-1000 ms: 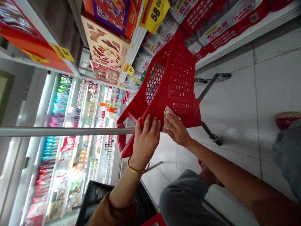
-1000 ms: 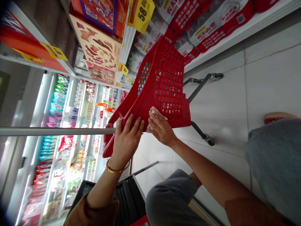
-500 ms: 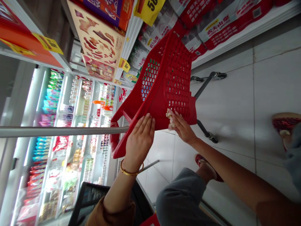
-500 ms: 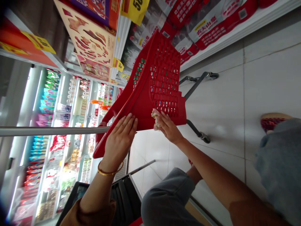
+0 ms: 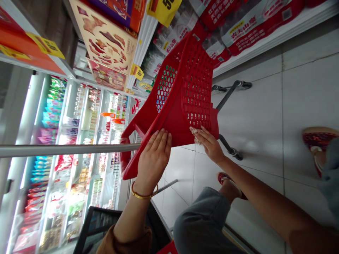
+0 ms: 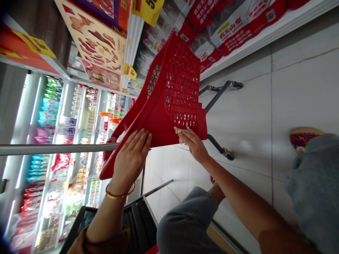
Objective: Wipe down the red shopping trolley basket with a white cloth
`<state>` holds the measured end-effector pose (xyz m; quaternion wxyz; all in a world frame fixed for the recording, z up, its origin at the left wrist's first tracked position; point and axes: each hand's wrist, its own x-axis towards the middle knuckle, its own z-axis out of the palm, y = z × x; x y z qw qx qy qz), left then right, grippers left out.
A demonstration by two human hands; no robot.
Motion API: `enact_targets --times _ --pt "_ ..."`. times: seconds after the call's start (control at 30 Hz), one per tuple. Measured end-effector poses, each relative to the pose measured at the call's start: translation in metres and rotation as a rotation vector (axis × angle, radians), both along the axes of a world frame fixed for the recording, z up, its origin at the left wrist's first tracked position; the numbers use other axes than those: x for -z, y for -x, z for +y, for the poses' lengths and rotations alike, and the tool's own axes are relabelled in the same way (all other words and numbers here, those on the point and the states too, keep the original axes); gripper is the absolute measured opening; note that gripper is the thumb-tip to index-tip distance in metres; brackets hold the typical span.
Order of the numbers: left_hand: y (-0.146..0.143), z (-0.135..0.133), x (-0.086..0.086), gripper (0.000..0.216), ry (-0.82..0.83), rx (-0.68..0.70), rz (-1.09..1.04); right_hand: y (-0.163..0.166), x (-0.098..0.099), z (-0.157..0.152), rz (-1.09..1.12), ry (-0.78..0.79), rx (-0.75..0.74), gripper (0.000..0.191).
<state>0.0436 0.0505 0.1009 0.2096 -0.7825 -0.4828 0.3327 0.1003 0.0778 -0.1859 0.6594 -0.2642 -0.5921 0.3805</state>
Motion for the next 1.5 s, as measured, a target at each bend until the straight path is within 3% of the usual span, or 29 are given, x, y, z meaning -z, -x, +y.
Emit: enact_targets --times 0.1,0.27,0.43,0.6,0.87,1.17,1.37,1.5 --pt "-0.001 0.0 0.0 0.043 0.0 0.008 0.002 -0.004 -0.022 -0.001 0.056 0.016 0.029 0.051" --pt "-0.007 -0.001 0.0 0.043 0.002 0.005 -0.018 -0.006 -0.071 0.013 0.056 -0.088 -0.007 0.043" --pt "-0.016 -0.003 -0.001 0.04 0.005 0.063 0.017 -0.002 -0.083 0.027 -0.002 -0.205 -0.053 0.06" --pt "-0.018 -0.003 -0.003 0.038 0.003 0.093 0.041 0.002 -0.065 0.021 0.002 -0.248 0.027 0.064" --pt "-0.016 -0.002 -0.003 0.037 -0.006 0.136 0.086 0.004 -0.012 0.003 -0.069 -0.25 0.14 0.062" --pt "-0.018 -0.001 -0.002 0.036 -0.014 0.13 0.111 0.004 0.033 -0.012 -0.058 -0.082 0.073 0.061" --pt "-0.016 -0.001 -0.002 0.037 -0.026 0.126 0.116 -0.001 0.049 -0.012 -0.098 0.01 0.098 0.065" --pt "-0.017 -0.001 0.004 0.037 -0.041 0.113 0.106 -0.003 0.046 -0.011 -0.084 0.029 0.113 0.064"
